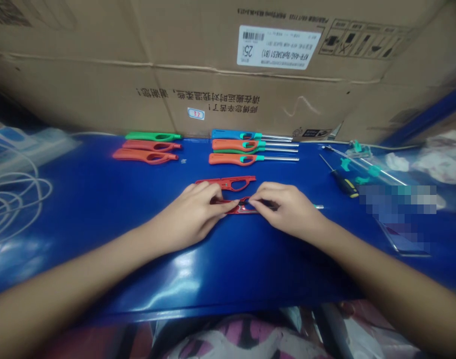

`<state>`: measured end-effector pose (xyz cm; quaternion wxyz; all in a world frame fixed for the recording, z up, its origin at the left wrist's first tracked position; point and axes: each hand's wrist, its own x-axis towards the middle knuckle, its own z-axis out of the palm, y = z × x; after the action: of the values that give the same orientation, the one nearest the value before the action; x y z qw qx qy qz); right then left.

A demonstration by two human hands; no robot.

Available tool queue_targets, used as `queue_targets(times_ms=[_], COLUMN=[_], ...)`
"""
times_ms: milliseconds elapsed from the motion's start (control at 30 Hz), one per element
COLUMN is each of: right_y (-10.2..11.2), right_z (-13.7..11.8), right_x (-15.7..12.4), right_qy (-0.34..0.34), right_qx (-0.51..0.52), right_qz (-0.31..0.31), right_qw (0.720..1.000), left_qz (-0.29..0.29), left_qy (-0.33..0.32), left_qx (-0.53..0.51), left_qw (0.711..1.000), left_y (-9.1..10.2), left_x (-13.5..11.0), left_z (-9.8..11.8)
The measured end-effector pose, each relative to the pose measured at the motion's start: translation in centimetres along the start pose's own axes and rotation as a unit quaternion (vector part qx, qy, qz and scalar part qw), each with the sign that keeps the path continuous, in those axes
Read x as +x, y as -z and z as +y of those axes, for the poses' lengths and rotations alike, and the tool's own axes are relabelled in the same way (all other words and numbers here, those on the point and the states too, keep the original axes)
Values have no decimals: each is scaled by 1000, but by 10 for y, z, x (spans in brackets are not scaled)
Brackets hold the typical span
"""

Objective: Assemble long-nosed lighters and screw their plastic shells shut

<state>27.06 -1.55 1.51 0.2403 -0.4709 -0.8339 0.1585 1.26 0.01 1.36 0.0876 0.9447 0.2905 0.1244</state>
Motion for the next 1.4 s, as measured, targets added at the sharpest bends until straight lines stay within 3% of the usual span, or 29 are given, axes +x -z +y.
queue_targets(times_ms=[100, 300, 467, 667, 833, 1400], right_y=[18, 45, 39, 29, 29, 30], right_z=[7, 22, 23, 24, 21, 8], right_x=[1, 0, 2, 4, 4, -2], right_qy=[-29, -85, -109, -154, -120, -57], right_qx=[-2, 22, 49, 60, 56, -44], right_qz=[6, -136, -156, -161, -152, -141], right_qw=[1000, 987, 981, 973, 979, 987], left_qz=[-22, 5, 35, 74, 147, 130], left_qy=[1, -14, -24, -27, -33, -88], left_qx=[44, -10, -70, -61, -71, -17], left_qw=[999, 1000, 997, 995, 986, 987], left_y=[7, 2, -6, -10, -14, -10], left_x=[-1, -3, -1, -2, 0, -1], left_z=[5, -1, -6, -5, -1, 4])
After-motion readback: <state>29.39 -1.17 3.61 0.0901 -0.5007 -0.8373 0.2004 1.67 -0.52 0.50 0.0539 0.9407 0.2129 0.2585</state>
